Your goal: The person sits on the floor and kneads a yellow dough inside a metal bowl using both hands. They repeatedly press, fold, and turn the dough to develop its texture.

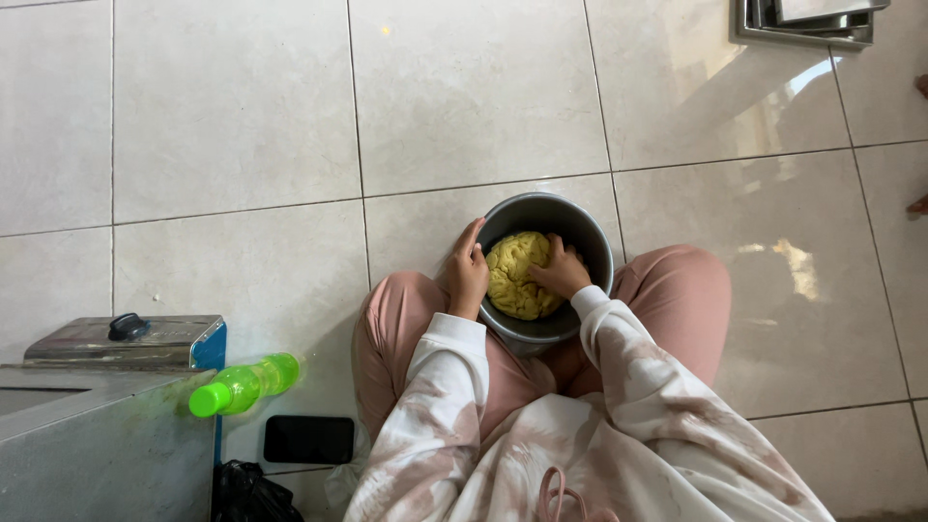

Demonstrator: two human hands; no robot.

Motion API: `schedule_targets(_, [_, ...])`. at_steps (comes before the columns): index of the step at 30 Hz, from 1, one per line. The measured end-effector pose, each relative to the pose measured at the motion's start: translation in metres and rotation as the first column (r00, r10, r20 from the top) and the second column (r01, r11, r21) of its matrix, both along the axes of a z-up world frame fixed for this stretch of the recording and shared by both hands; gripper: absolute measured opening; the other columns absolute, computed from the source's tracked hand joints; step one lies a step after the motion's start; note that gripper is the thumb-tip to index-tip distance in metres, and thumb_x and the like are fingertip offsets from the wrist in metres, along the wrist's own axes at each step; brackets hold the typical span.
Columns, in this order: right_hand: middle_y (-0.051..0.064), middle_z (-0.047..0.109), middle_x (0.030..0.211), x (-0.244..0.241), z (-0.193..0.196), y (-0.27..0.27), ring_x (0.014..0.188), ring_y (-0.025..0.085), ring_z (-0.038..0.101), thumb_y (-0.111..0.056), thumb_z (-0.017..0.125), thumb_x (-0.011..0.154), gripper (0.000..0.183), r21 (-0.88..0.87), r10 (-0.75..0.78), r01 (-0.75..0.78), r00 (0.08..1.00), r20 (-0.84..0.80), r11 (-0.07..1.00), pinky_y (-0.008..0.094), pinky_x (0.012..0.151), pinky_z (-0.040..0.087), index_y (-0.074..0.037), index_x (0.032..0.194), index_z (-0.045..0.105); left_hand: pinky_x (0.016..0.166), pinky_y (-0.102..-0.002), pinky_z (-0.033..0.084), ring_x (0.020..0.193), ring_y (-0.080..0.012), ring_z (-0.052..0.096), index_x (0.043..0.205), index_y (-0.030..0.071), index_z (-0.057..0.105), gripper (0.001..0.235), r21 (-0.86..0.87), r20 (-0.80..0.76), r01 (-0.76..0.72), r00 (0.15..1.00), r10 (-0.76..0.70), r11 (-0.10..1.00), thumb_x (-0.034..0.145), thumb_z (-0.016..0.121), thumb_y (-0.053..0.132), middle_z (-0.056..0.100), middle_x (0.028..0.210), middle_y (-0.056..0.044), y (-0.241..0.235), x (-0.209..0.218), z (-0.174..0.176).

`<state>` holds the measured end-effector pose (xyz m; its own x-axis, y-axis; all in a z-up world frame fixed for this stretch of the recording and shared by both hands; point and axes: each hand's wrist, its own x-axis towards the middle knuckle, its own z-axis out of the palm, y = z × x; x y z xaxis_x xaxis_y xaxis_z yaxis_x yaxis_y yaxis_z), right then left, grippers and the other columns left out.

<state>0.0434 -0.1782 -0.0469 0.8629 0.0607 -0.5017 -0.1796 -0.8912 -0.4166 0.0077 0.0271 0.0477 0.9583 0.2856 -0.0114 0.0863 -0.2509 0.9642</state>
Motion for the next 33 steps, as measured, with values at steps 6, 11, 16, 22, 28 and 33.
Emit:
schedule_targets(6, [0.022, 0.044, 0.112, -0.050, 0.106, 0.042, 0.106, 0.042, 0.050, -0.033, 0.061, 0.080, 0.073, -0.247, 0.216, -0.166, 0.957, 0.192, 0.955, 0.048, 0.078, 0.051, -0.006, 0.139, 0.029, 0.096, -0.042, 0.046, 0.120, -0.0317, 0.051, 0.129, 0.019, 0.058, 0.046, -0.026, 0.001, -0.014, 1.000, 0.014, 1.000, 0.092, 0.043, -0.003, 0.057, 0.129, -0.011, 0.001, 0.001, 0.000])
schedule_targets(11, [0.018, 0.043, 0.106, -0.051, 0.087, 0.029, 0.100, 0.039, 0.051, -0.026, 0.057, 0.082, 0.059, -0.133, 0.190, -0.155, 0.931, 0.313, 0.979, 0.046, 0.074, 0.051, -0.007, 0.134, 0.035, 0.097, -0.042, 0.045, 0.121, -0.0314, 0.050, 0.130, 0.019, 0.057, 0.045, -0.006, -0.016, -0.009, 1.000, 0.009, 1.000, 0.092, 0.044, -0.003, 0.056, 0.130, -0.011, 0.000, 0.002, -0.001])
schedule_targets(16, [0.015, 0.045, 0.104, -0.012, 0.000, -0.004, 0.097, 0.032, 0.052, -0.026, 0.037, 0.097, 0.035, -0.208, 0.311, -0.246, 0.868, 0.387, 0.947, 0.041, 0.078, 0.050, -0.005, 0.126, 0.038, 0.098, -0.042, 0.045, 0.123, -0.0307, 0.049, 0.130, 0.019, 0.057, 0.044, -0.058, -0.030, -0.003, 1.000, 0.001, 0.998, 0.094, 0.043, -0.002, 0.055, 0.132, -0.011, -0.001, 0.000, 0.002])
schedule_targets(22, [0.019, 0.053, 0.106, 0.022, -0.034, -0.015, 0.091, 0.038, 0.059, -0.022, 0.039, 0.099, 0.029, -0.095, 0.199, -0.181, 0.947, 0.254, 0.979, 0.045, 0.070, 0.052, -0.009, 0.125, 0.043, 0.100, -0.043, 0.043, 0.124, -0.0310, 0.047, 0.130, 0.019, 0.056, 0.044, -0.024, -0.040, 0.015, 0.999, -0.016, 1.000, 0.093, 0.043, -0.001, 0.054, 0.133, -0.011, 0.000, 0.000, -0.002])
schedule_targets(28, [0.005, 0.053, 0.106, 0.036, 0.015, 0.047, 0.097, 0.026, 0.056, -0.019, 0.064, 0.075, 0.032, -0.421, 0.486, -0.293, 0.726, 0.487, 0.859, 0.038, 0.074, 0.049, -0.019, 0.107, 0.061, 0.100, -0.047, 0.041, 0.124, -0.0330, 0.046, 0.133, 0.018, 0.054, 0.044, -0.066, -0.042, 0.032, 0.999, -0.035, 0.997, 0.096, 0.041, -0.001, 0.052, 0.135, -0.012, 0.001, 0.001, 0.001])
schedule_targets(33, [0.005, 0.059, 0.106, 0.004, 0.048, 0.095, 0.106, 0.030, 0.053, -0.045, 0.048, 0.084, 0.037, -0.511, 0.802, -0.641, 0.568, 0.186, 0.572, 0.047, 0.089, 0.037, -0.021, 0.110, 0.058, 0.100, -0.046, 0.042, 0.123, -0.0328, 0.048, 0.132, 0.021, 0.055, 0.045, -0.054, -0.043, 0.029, 0.999, -0.031, 0.998, 0.095, 0.041, 0.000, 0.053, 0.134, -0.010, 0.003, 0.001, -0.005])
